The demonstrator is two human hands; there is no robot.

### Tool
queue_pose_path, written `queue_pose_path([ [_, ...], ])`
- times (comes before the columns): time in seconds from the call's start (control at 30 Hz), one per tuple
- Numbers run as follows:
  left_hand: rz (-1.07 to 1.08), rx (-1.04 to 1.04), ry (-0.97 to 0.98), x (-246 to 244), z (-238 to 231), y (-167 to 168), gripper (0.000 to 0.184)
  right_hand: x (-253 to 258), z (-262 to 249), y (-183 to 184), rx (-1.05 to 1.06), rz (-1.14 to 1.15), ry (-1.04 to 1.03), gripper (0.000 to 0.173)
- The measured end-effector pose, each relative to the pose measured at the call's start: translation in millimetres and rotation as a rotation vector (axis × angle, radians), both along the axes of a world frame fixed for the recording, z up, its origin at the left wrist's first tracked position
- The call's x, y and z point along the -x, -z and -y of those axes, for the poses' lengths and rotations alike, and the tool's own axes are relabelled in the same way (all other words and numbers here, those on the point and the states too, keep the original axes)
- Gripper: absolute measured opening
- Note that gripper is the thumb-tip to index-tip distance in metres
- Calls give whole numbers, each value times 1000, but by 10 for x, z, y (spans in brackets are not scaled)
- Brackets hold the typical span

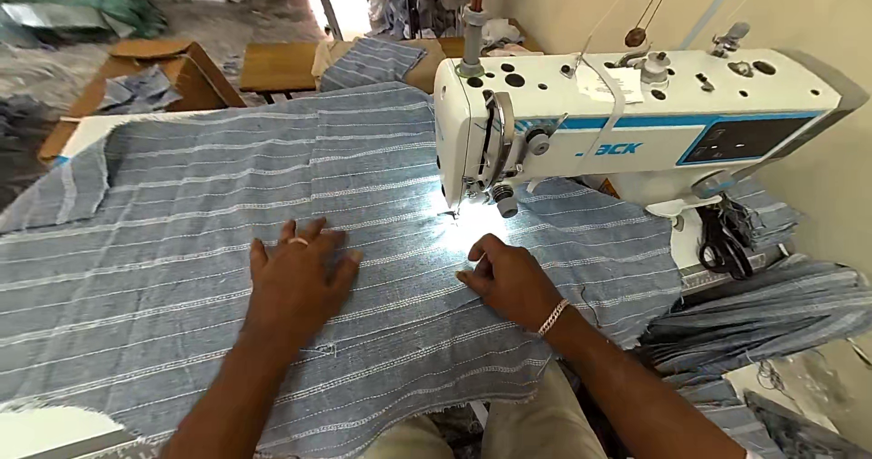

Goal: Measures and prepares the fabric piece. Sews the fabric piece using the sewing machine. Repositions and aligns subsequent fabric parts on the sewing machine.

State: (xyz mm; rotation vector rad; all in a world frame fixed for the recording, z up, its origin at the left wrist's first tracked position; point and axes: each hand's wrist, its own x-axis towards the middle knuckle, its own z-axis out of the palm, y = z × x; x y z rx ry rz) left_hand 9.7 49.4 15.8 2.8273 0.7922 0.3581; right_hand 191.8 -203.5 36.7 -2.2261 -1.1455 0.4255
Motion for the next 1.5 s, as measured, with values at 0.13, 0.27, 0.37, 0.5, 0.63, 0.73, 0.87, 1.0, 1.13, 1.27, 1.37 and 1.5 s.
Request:
queue_pose_path([
  [0.13, -91, 41, -40, 245, 139, 133, 82, 160, 179, 72, -32, -47, 73, 25],
  [0.27, -71, 22, -50, 270, 132, 193, 82, 216, 302, 216, 85, 187, 76, 23],
  [0.37, -69, 8, -57, 249, 89, 217, 82, 194, 366, 423, -56, 425, 33, 24],
  [0.5, -76, 25, -60, 124, -42, 197, 81, 8, 267, 504, -137, 472, -10, 26],
  [0.63, -76, 63, -67, -56, -259, 160, 79, -272, 96, 458, -137, 451, -90, 28],
  [0.73, -35, 15, -75, -137, -342, 135, 78, -418, 55, 282, -118, 433, -91, 26],
  [0.87, 117, -33, 80, -306, -31, -49, 37, -570, -61, 125, -241, 373, -183, 23],
  [1.0, 61, 137, 389, -726, 536, -186, 29, -706, -240, 94, -30, 264, -427, 25],
  [1.13, -73, 200, 443, -961, 621, -64, 39, -747, -289, 41, 93, 274, -453, 27],
  [1.27, -54, 129, 426, -1037, 587, -50, 24, -780, -283, 247, -156, 451, -464, 24],
  [1.37, 52, -29, 458, -991, 639, 47, 20, -727, -313, 325, -244, 516, -457, 22],
  [1.5, -119, -98, 393, -889, 835, 128, 37, -717, -233, 320, -150, 510, -444, 25],
])
